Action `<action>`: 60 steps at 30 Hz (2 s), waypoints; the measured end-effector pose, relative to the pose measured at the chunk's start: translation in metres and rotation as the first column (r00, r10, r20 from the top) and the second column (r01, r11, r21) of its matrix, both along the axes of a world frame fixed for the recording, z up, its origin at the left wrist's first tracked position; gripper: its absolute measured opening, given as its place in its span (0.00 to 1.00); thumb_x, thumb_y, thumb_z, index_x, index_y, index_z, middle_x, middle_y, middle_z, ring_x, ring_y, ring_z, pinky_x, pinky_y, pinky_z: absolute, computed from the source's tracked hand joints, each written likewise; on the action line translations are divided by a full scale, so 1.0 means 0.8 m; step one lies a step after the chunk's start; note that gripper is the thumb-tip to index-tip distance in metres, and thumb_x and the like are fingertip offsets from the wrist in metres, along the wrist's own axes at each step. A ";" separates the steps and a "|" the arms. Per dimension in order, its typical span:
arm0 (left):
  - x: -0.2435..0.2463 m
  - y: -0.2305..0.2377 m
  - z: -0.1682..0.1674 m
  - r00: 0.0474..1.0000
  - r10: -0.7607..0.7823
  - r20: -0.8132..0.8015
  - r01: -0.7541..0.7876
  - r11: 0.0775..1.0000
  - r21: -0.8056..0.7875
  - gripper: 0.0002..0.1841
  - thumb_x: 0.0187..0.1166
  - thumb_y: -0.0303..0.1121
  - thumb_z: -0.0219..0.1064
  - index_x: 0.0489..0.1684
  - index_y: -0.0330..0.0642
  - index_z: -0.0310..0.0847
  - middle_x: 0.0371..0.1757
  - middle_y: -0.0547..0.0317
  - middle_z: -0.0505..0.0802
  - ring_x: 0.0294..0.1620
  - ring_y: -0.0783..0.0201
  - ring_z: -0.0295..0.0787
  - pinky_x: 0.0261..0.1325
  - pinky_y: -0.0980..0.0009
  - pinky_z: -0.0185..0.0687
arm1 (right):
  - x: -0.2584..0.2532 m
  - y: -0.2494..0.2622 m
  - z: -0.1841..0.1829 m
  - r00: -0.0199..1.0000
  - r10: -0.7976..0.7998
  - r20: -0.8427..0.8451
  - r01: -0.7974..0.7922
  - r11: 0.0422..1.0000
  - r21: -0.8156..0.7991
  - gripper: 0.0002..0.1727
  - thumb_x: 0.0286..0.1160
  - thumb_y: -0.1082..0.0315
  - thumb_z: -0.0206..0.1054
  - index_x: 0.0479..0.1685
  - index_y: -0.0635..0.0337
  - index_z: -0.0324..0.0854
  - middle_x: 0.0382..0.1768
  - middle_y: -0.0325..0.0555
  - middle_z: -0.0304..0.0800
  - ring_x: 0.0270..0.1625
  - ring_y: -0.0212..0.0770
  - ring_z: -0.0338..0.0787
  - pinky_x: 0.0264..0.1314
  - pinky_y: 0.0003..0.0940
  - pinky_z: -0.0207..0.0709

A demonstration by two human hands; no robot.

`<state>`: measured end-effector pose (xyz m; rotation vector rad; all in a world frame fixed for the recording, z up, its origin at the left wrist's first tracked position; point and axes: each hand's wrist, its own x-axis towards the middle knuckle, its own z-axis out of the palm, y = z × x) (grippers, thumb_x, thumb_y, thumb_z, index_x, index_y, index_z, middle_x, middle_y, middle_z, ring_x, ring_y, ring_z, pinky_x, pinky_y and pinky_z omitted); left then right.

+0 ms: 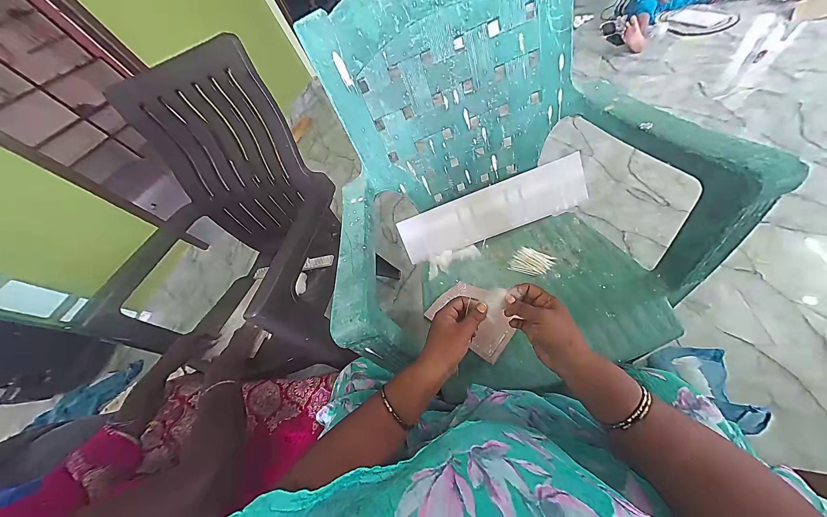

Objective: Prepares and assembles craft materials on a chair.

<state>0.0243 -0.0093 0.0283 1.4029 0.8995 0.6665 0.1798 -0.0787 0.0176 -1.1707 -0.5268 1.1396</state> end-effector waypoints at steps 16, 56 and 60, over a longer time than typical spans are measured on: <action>0.024 0.027 0.002 0.989 0.116 -0.091 -0.117 0.993 0.001 0.07 0.88 0.30 0.63 0.43 0.36 0.80 0.28 0.63 0.81 0.22 0.74 0.72 0.27 0.79 0.69 | 0.020 0.015 0.001 0.981 -0.193 -0.013 0.193 0.981 -0.021 0.03 0.80 0.77 0.66 0.41 0.60 0.81 0.33 0.39 0.86 0.33 0.30 0.83 0.39 0.26 0.79; 0.121 0.235 -0.051 0.765 0.038 -0.643 -0.100 0.993 -0.061 0.19 0.95 0.40 0.50 0.76 0.43 0.75 0.65 0.49 0.87 0.41 0.62 0.82 0.39 0.67 0.76 | 0.074 0.015 0.006 0.967 0.052 0.250 -0.051 0.999 -0.011 0.06 0.80 0.73 0.68 0.49 0.64 0.86 0.39 0.45 0.87 0.40 0.33 0.83 0.47 0.31 0.77; 0.120 0.231 -0.042 0.811 0.011 -0.585 -0.069 0.995 -0.076 0.17 0.95 0.39 0.50 0.72 0.46 0.77 0.60 0.55 0.90 0.35 0.67 0.80 0.34 0.70 0.71 | 0.076 0.017 0.006 0.964 0.060 0.260 -0.056 0.998 -0.025 0.05 0.81 0.73 0.68 0.48 0.64 0.86 0.39 0.45 0.87 0.39 0.33 0.83 0.47 0.32 0.77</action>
